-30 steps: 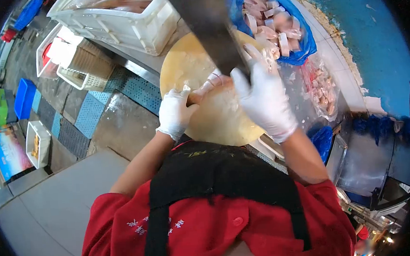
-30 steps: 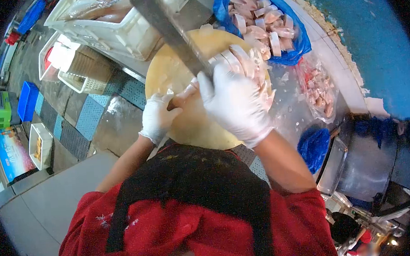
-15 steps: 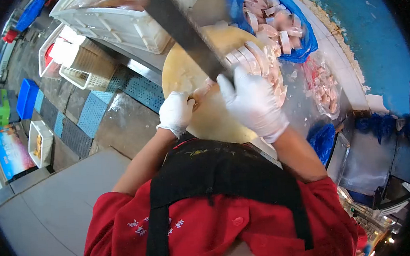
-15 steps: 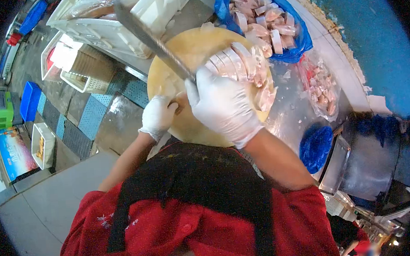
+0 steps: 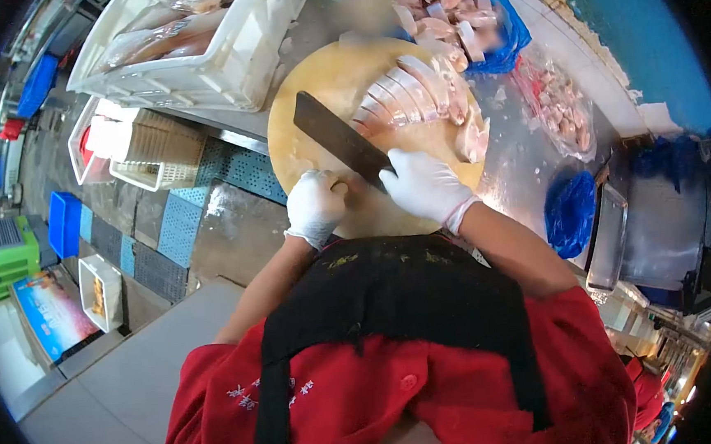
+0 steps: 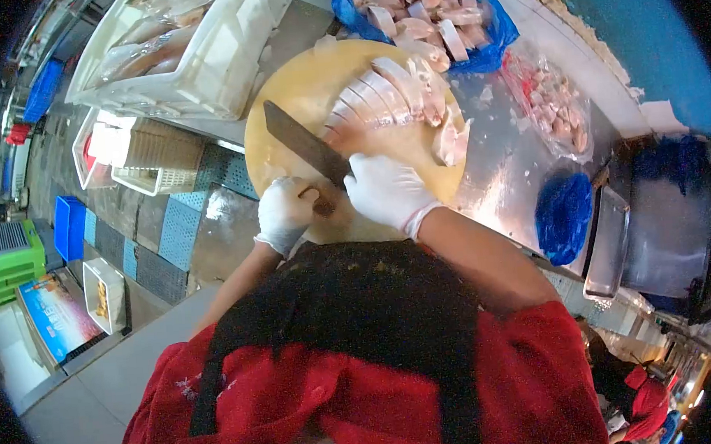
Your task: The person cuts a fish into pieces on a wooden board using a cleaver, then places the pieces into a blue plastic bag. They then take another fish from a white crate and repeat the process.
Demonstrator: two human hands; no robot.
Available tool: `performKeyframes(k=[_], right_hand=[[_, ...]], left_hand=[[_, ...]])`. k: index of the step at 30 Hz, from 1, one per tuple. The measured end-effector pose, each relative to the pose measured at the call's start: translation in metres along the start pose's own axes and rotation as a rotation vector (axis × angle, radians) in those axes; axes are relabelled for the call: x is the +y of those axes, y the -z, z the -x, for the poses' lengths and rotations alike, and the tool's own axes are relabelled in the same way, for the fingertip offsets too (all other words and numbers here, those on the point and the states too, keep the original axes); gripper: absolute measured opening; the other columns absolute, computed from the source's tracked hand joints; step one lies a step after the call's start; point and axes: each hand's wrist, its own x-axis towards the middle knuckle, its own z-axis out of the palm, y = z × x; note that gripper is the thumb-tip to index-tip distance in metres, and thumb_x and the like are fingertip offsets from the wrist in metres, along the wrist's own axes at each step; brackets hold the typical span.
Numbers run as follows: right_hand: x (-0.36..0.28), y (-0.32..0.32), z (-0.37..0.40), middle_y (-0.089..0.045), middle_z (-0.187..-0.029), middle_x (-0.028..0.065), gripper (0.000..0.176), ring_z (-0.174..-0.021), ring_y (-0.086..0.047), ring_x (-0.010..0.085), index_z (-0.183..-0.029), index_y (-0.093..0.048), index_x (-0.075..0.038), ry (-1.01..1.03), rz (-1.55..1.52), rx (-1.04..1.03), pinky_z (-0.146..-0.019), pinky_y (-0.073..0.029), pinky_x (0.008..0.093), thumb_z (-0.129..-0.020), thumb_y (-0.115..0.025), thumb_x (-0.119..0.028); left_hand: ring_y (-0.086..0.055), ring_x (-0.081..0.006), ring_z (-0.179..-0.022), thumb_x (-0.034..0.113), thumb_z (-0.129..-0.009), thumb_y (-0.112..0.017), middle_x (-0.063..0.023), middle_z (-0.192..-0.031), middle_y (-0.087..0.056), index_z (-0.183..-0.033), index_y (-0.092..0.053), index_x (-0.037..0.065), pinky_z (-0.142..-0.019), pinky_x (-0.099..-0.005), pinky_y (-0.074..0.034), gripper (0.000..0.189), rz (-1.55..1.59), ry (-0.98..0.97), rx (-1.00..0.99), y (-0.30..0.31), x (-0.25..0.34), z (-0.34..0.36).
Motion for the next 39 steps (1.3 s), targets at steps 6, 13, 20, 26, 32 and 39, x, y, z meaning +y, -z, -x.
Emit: performKeyframes(k=[6, 13, 20, 26, 32, 39], right_hand=[[-0.034, 0.05, 0.014, -0.062, -0.07, 0.0258, 0.026, -0.066, -0.064, 0.0438, -0.09, -0.058, -0.001, 0.137, -0.04, 0.35, -0.062, -0.051, 0.0511, -0.093, -0.058, -0.027], [-0.016, 0.001, 0.012, -0.063, -0.068, 0.0237, 0.025, -0.064, -0.066, 0.0407, -0.09, -0.058, 0.0, 0.19, 0.068, 0.288, -0.059, -0.051, 0.0504, -0.094, -0.056, -0.025], [-0.012, 0.01, 0.003, -0.065, -0.079, 0.0265, 0.027, -0.077, -0.065, 0.0448, -0.089, -0.06, 0.0, 0.094, 0.015, 0.028, -0.073, -0.05, 0.0545, -0.093, -0.052, -0.025], [-0.038, 0.061, 0.024, -0.063, -0.076, 0.0257, 0.026, -0.073, -0.064, 0.0433, -0.09, -0.06, 0.001, 0.149, -0.045, 0.277, -0.065, -0.05, 0.0492, -0.091, -0.061, -0.026], [-0.075, 0.088, 0.025, -0.061, -0.067, 0.0218, 0.022, -0.064, -0.065, 0.0401, -0.092, -0.06, 0.001, 0.47, -0.024, 0.778, -0.058, -0.051, 0.0455, -0.089, -0.069, -0.018], [-0.017, -0.017, -0.015, -0.065, -0.069, 0.0206, 0.024, -0.065, -0.066, 0.0399, -0.092, -0.058, -0.003, 0.159, 0.169, 0.046, -0.062, -0.051, 0.0524, -0.094, -0.055, -0.027]], left_hand=[[-0.064, -0.0379, -0.083, 0.023, -0.085, -0.061, -0.0198, -0.085, -0.068, -0.091, -0.074, 0.009, -0.074, -0.0476, -0.052, 0.02, 0.012, -0.005, 0.05, 0.001, -0.002, 0.001], [-0.064, -0.0386, -0.082, 0.023, -0.084, -0.062, -0.0201, -0.084, -0.068, -0.089, -0.072, 0.005, -0.074, -0.0478, -0.052, 0.021, -0.025, 0.025, 0.055, 0.002, 0.002, 0.002], [-0.064, -0.0405, -0.079, 0.027, -0.084, -0.064, -0.0198, -0.082, -0.068, -0.081, -0.071, 0.004, -0.073, -0.0477, -0.051, 0.024, -0.033, 0.002, -0.021, 0.002, 0.001, 0.001], [-0.063, -0.039, -0.08, 0.025, -0.083, -0.062, -0.0189, -0.08, -0.067, -0.081, -0.07, 0.004, -0.073, -0.0488, -0.051, 0.023, -0.076, -0.002, 0.003, 0.013, 0.002, -0.012], [-0.064, -0.0389, -0.083, 0.028, -0.081, -0.063, -0.0195, -0.083, -0.067, -0.086, -0.072, 0.006, -0.074, -0.0481, -0.051, 0.025, -0.064, 0.1, -0.077, 0.024, -0.014, -0.013], [-0.066, -0.0397, -0.079, 0.027, -0.084, -0.066, -0.0202, -0.082, -0.068, -0.082, -0.074, 0.006, -0.071, -0.0454, -0.053, 0.023, -0.001, 0.182, -0.007, 0.014, -0.014, -0.01]])
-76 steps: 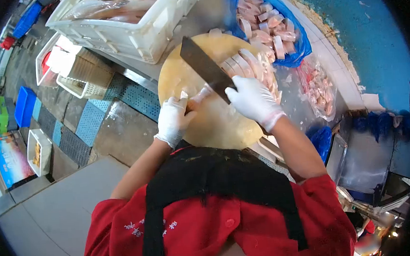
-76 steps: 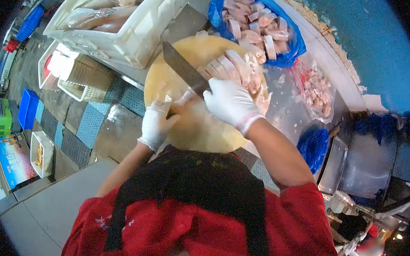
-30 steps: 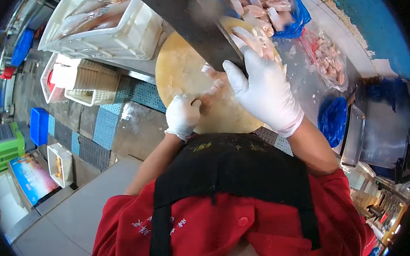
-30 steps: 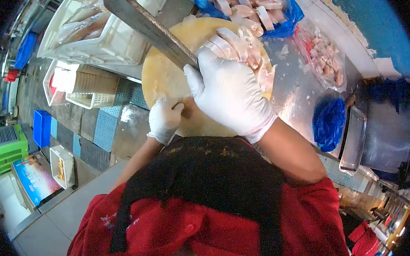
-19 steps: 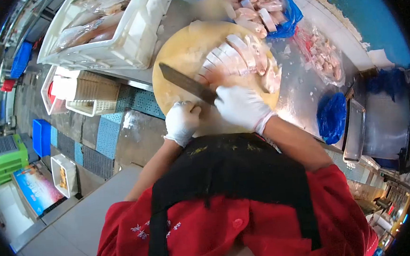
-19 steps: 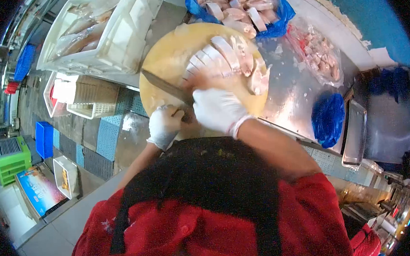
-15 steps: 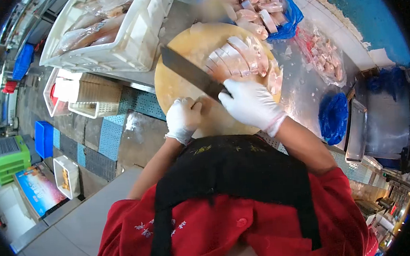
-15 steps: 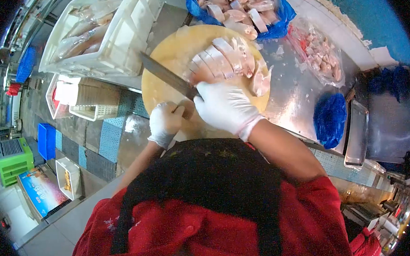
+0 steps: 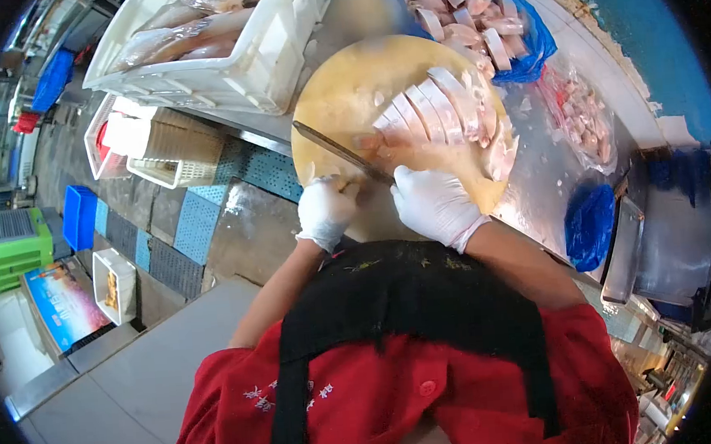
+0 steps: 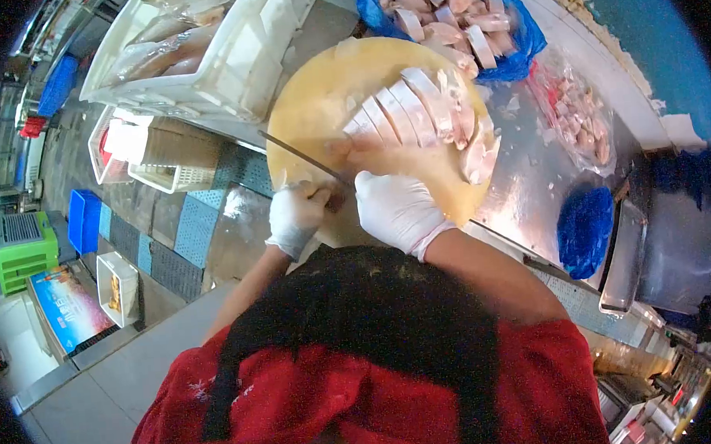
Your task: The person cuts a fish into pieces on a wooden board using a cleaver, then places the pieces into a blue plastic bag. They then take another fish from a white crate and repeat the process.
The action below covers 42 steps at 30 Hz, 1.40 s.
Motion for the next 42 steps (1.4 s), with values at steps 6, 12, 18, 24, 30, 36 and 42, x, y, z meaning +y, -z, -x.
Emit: performKeyframes(k=[6, 12, 18, 24, 30, 36, 42], right_hand=[[0.01, 0.01, 0.02, -0.064, -0.07, 0.0216, 0.023, -0.067, -0.064, 0.042, -0.088, -0.058, -0.004, -0.005, -0.063, 0.017, -0.063, -0.05, 0.0532, -0.094, -0.056, -0.026], [0.004, 0.054, 0.038, -0.061, -0.068, 0.0221, 0.023, -0.065, -0.063, 0.0417, -0.086, -0.058, -0.003, 0.014, -0.133, 0.23, -0.06, -0.048, 0.0511, -0.092, -0.061, -0.024], [-0.032, 0.078, 0.02, -0.061, -0.065, 0.0207, 0.024, -0.061, -0.064, 0.0395, -0.088, -0.057, -0.002, 0.136, -0.189, 0.555, -0.056, -0.05, 0.0459, -0.093, -0.063, -0.024], [-0.005, 0.002, 0.017, -0.063, -0.067, 0.019, 0.018, -0.062, -0.065, 0.0395, -0.089, -0.057, -0.002, -0.017, -0.011, -0.053, -0.06, -0.053, 0.0508, -0.093, -0.051, -0.018], [0.021, 0.006, 0.045, -0.064, -0.068, 0.0201, 0.01, -0.064, -0.067, 0.0396, -0.086, -0.057, -0.001, 0.067, -0.008, 0.055, -0.056, -0.052, 0.0513, -0.083, -0.053, -0.01], [0.035, -0.006, 0.066, -0.063, -0.076, 0.0155, 0.033, -0.067, -0.065, 0.0358, -0.105, -0.055, 0.0, 0.094, 0.037, 0.048, -0.06, -0.051, 0.0476, -0.082, -0.066, -0.02], [0.038, -0.028, 0.059, -0.063, -0.072, 0.0152, 0.061, -0.068, -0.067, 0.0345, -0.122, -0.049, 0.006, 0.084, 0.065, 0.182, -0.056, -0.052, 0.046, -0.079, -0.075, -0.03]], left_hand=[[-0.067, -0.0359, -0.082, 0.025, -0.083, -0.066, -0.0172, -0.086, -0.07, -0.096, -0.076, 0.01, -0.075, -0.0423, -0.053, 0.022, 0.041, -0.095, -0.08, 0.009, -0.005, -0.009], [-0.066, -0.0393, -0.077, 0.027, -0.079, -0.067, -0.0195, -0.082, -0.069, -0.081, -0.072, 0.005, -0.072, -0.0456, -0.053, 0.023, -0.013, -0.112, -0.036, 0.01, 0.002, -0.014], [-0.065, -0.0396, -0.075, 0.027, -0.08, -0.066, -0.0205, -0.079, -0.067, -0.075, -0.069, 0.004, -0.069, -0.0469, -0.053, 0.024, -0.011, -0.116, -0.014, 0.003, -0.002, -0.011], [-0.066, -0.0365, -0.077, 0.028, -0.081, -0.07, -0.018, -0.082, -0.068, -0.081, -0.073, 0.006, -0.07, -0.0418, -0.054, 0.022, 0.037, -0.11, 0.004, 0.007, -0.014, -0.004], [-0.058, -0.0188, -0.063, 0.018, -0.077, -0.076, -0.0083, -0.065, -0.062, -0.073, -0.068, 0.001, -0.065, -0.0343, -0.048, 0.02, 0.083, 0.136, 0.174, 0.151, 0.014, -0.011], [-0.067, -0.0197, -0.087, 0.013, -0.088, -0.07, -0.0148, -0.099, -0.071, -0.102, -0.072, 0.0, -0.081, -0.0313, -0.051, 0.019, -0.066, -0.21, 0.631, 0.251, 0.053, -0.098], [-0.066, -0.0302, -0.107, 0.037, -0.083, -0.075, -0.022, -0.112, -0.068, -0.123, -0.062, -0.004, -0.096, -0.0398, -0.049, 0.059, -0.157, -0.504, 0.201, 0.107, 0.091, -0.093]])
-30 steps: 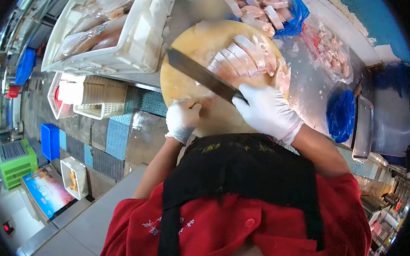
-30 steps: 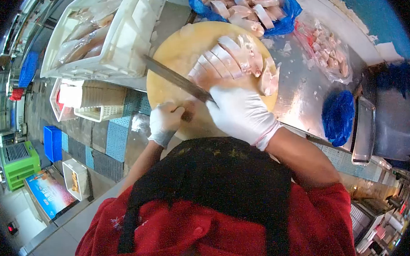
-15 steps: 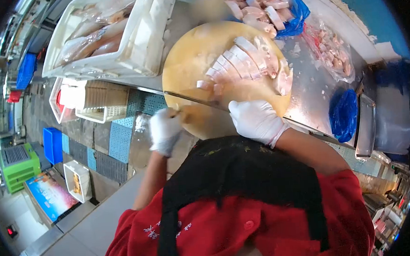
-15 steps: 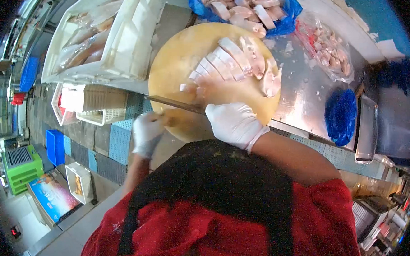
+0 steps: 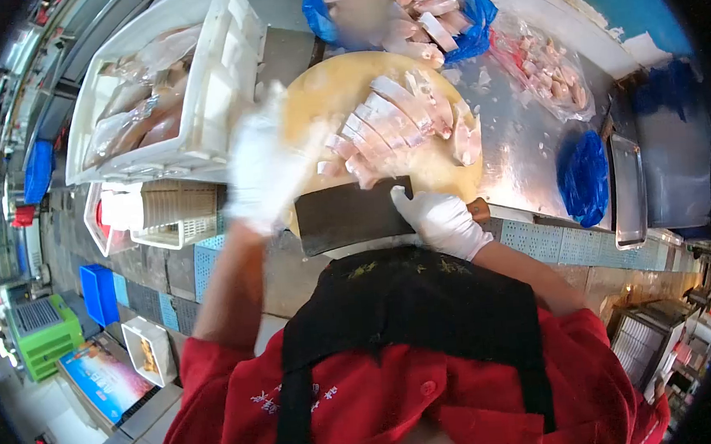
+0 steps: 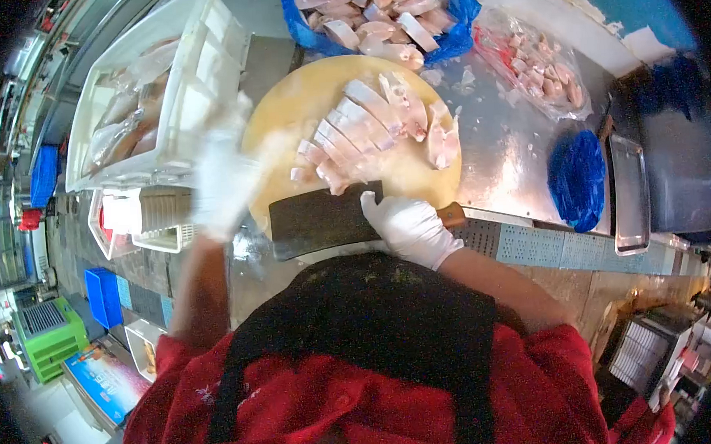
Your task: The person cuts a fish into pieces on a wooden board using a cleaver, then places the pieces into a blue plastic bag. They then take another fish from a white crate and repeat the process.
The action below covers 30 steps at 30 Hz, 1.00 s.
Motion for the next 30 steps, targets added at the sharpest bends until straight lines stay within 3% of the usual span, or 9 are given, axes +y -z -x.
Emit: performKeyframes(k=[1, 6, 11, 13, 15, 19, 22, 26, 30], right_hand=[[-0.001, 0.002, -0.003, -0.063, -0.072, 0.0152, 0.061, -0.068, -0.067, 0.0345, -0.122, -0.049, 0.006, -0.015, -0.003, 0.002, -0.056, -0.052, 0.046, -0.079, -0.075, -0.03], [-0.002, -0.01, -0.02, -0.064, -0.079, 0.0184, 0.075, -0.071, -0.066, 0.0362, -0.122, -0.049, 0.006, -0.124, -0.097, -0.064, -0.061, -0.052, 0.0448, -0.074, -0.077, -0.045], [0.013, 0.016, -0.021, -0.061, -0.087, 0.0186, 0.049, -0.083, -0.062, 0.0367, -0.105, -0.057, -0.004, -0.281, -0.181, 0.187, -0.07, -0.049, 0.0475, -0.083, -0.07, -0.046], [0.037, 0.025, -0.015, -0.059, -0.107, 0.025, 0.059, -0.102, -0.06, 0.0409, -0.127, -0.055, -0.003, -0.472, 0.073, 0.488, -0.087, -0.051, 0.0455, -0.082, -0.072, -0.037], [0.059, 0.042, -0.017, -0.051, -0.124, 0.028, 0.07, -0.112, -0.056, 0.0434, -0.137, -0.05, -0.002, -0.783, 0.023, 0.309, -0.096, -0.049, 0.0447, -0.079, -0.075, -0.034], [0.094, 0.025, -0.023, -0.043, -0.132, 0.0289, 0.065, -0.112, -0.055, 0.044, -0.13, -0.053, -0.001, -0.781, -0.162, 0.209, -0.096, -0.048, 0.0454, -0.077, -0.076, -0.03], [0.112, 0.03, -0.02, -0.05, -0.116, 0.0292, 0.048, -0.103, -0.059, 0.0419, -0.113, -0.059, 0.002, -0.763, -0.18, 0.211, -0.09, -0.051, 0.0475, -0.076, -0.075, -0.025], [0.14, 0.039, -0.007, -0.065, -0.105, 0.0124, 0.04, -0.087, -0.062, 0.0169, -0.111, -0.064, 0.004, -0.866, -1.371, 0.456, -0.074, -0.052, 0.0301, -0.073, -0.063, -0.007], [0.168, 0.04, -0.028, -0.065, -0.115, 0.0093, 0.056, -0.101, -0.065, 0.0207, -0.128, -0.058, 0.0, -0.76, -1.892, 0.362, -0.082, -0.055, 0.033, -0.072, -0.064, -0.004]], left_hand=[[-0.061, -0.0395, -0.106, 0.055, -0.077, -0.073, -0.0302, -0.114, -0.06, -0.136, -0.045, -0.012, -0.091, -0.044, -0.049, 0.094, -0.011, 0.275, -0.431, -0.026, 0.013, 0.0], [-0.052, -0.0476, -0.114, 0.042, -0.075, -0.079, -0.0305, -0.126, -0.051, -0.152, -0.013, -0.006, -0.1, -0.0482, -0.042, 0.112, -0.013, 0.294, -0.34, -0.107, 0.021, 0.044], [-0.059, -0.0385, -0.088, 0.008, -0.08, -0.066, -0.0225, -0.1, -0.058, -0.153, -0.02, -0.003, -0.08, -0.0456, -0.049, 0.087, -0.01, 0.163, -0.257, -0.119, 0.002, 0.037], [-0.059, -0.0372, -0.087, 0.004, -0.078, -0.066, -0.0226, -0.101, -0.058, -0.154, -0.024, 0.002, -0.078, -0.0459, -0.049, 0.086, 0.09, 0.097, -0.235, -0.117, -0.009, 0.034], [-0.059, -0.0322, -0.083, 0.001, -0.078, -0.063, -0.0197, -0.097, -0.058, -0.153, -0.028, 0.002, -0.074, -0.0426, -0.049, 0.083, 0.16, 0.148, -0.253, -0.11, -0.013, 0.026], [-0.049, -0.0103, -0.065, -0.006, -0.078, -0.058, -0.0015, -0.077, -0.054, -0.143, -0.048, 0.001, -0.059, -0.0268, -0.043, 0.066, 0.593, 0.227, -0.005, -0.106, -0.026, 0.007], [-0.041, -0.0012, -0.062, -0.007, -0.079, -0.06, 0.007, -0.071, -0.047, -0.129, -0.063, 0.003, -0.056, -0.0192, -0.036, 0.051, 0.98, 0.701, -0.196, -0.073, -0.025, -0.007], [-0.047, -0.0041, -0.069, 0.001, -0.088, -0.056, 0.0039, -0.079, -0.057, -0.125, -0.065, 0.005, -0.062, -0.0178, -0.037, 0.038, 1.165, 0.698, -0.345, -0.068, -0.022, -0.043], [-0.061, -0.0147, -0.086, 0.003, -0.091, -0.062, -0.0065, -0.114, -0.068, -0.116, -0.067, 0.006, -0.081, -0.0264, -0.051, 0.026, 1.222, 0.41, -0.501, -0.115, -0.023, -0.121]])
